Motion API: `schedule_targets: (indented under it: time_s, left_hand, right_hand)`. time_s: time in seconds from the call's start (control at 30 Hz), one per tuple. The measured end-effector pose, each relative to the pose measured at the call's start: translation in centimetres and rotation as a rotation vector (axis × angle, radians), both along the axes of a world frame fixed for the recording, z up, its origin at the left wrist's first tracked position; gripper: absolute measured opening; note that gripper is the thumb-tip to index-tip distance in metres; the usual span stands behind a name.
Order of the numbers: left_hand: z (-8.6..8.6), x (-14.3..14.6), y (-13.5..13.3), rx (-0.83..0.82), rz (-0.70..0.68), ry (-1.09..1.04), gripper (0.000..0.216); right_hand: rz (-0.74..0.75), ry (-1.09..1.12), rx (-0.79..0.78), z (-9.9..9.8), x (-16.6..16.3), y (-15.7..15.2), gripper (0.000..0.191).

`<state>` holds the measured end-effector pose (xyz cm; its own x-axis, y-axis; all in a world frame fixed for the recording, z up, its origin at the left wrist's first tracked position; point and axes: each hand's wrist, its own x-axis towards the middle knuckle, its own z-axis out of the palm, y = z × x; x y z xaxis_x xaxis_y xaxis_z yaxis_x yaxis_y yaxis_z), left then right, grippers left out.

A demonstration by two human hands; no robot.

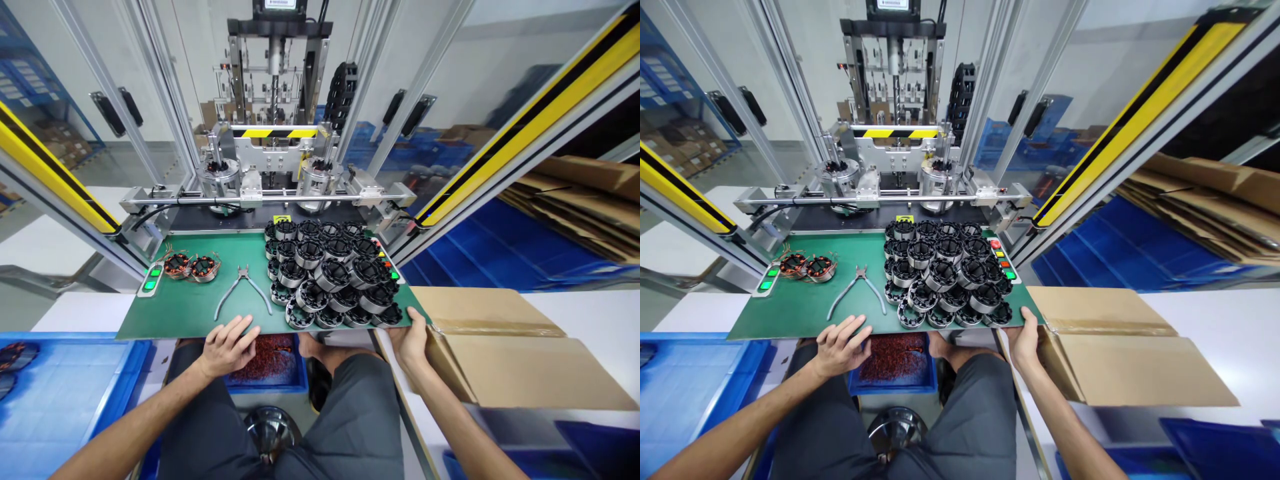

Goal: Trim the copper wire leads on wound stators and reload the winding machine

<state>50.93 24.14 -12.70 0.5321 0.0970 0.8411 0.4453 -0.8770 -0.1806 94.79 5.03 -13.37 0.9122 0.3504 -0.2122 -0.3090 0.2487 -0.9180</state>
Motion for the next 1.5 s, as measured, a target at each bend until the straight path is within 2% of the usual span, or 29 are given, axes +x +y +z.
schedule_targets:
  time_s: [0.43,0.63,1.0,1.2,1.5]
  left_hand:
    - [-0.9,-0.5,0.1,-0.003,0.021,0.028,0.048]
    - [-1.2,-0.7,0.2,-0.004,0.019,0.038,0.064]
    - [-1.0,-0.4,0.1,0.002,0.025,0.022,0.045]
    - [-1.0,-0.5,0.1,-0.010,0.022,0.025,0.057]
    - [-1.4,-0.7,0.2,0.001,0.024,0.039,0.063]
  right_hand:
    - [0.012,0.017,-0.001,0.1,-0.1,-0.1,0.059]
    - [0.006,0.008,0.016,0.4,-0.3,0.0,0.058]
    - [-0.020,0.019,0.018,0.6,-0.3,0.0,0.056]
    - [-0.023,0.029,0.018,0.6,-0.4,0.1,0.052]
    - [-0.022,0.021,0.024,0.9,-0.7,0.3,0.055]
